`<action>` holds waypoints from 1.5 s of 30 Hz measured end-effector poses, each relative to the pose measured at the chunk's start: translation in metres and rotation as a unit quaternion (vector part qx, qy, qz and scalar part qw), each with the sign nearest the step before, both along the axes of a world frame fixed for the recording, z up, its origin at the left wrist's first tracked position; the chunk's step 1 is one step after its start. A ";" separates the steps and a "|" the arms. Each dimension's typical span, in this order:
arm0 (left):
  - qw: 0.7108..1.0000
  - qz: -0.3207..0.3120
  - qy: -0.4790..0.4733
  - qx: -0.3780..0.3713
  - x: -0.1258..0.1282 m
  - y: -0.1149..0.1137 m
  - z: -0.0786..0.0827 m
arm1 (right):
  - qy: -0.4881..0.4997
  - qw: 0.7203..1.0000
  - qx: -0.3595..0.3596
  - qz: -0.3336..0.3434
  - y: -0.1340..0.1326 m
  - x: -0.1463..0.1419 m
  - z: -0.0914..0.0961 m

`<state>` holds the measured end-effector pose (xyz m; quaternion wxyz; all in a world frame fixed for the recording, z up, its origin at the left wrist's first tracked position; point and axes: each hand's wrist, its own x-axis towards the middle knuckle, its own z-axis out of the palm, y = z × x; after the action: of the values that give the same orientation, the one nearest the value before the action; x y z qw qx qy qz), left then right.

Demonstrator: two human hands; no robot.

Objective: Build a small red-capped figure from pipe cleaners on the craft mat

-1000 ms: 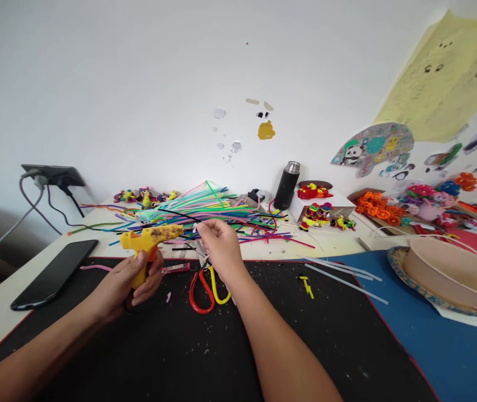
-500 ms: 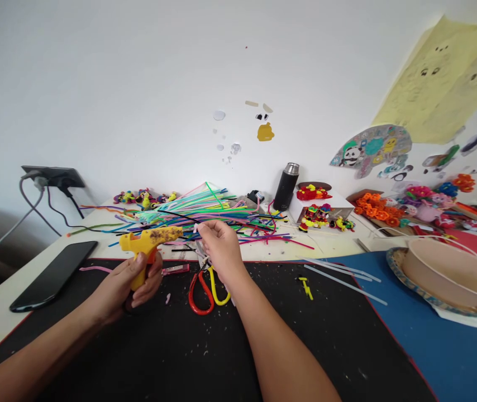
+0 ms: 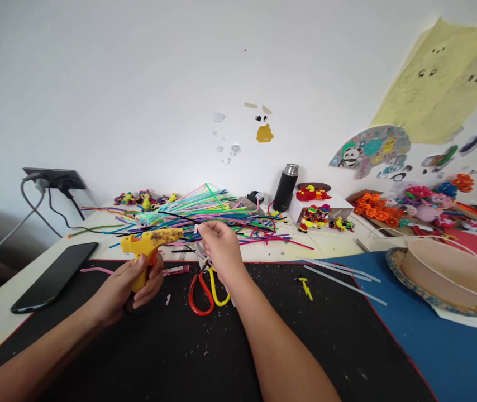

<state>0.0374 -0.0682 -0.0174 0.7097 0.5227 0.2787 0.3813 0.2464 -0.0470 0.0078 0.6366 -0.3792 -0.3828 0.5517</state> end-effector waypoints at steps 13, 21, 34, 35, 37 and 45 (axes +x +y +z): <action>1.000 -0.002 0.010 0.012 0.002 -0.001 0.000 | 0.013 1.000 0.010 0.000 0.001 0.002 -0.001; 0.994 -0.001 0.094 0.050 0.002 0.000 -0.002 | 0.021 1.000 0.018 -0.005 0.001 0.006 0.003; 0.941 -0.062 0.319 0.095 0.056 0.006 0.011 | 0.086 0.994 0.055 -0.025 -0.003 0.031 0.029; 0.946 -0.071 0.309 0.072 0.065 0.008 0.011 | 0.085 0.995 0.057 -0.021 -0.005 0.030 0.030; 0.958 -0.064 0.280 0.023 0.083 0.011 0.009 | 0.081 0.995 0.059 -0.007 -0.008 0.026 0.031; 0.951 -0.165 0.260 0.026 0.138 0.018 -0.025 | 0.057 0.996 0.060 0.026 -0.016 0.010 0.029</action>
<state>0.1751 -0.0498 -0.0427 0.6516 0.6609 0.3536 0.1168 0.2561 -0.0631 0.0368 0.6648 -0.2980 -0.3878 0.5647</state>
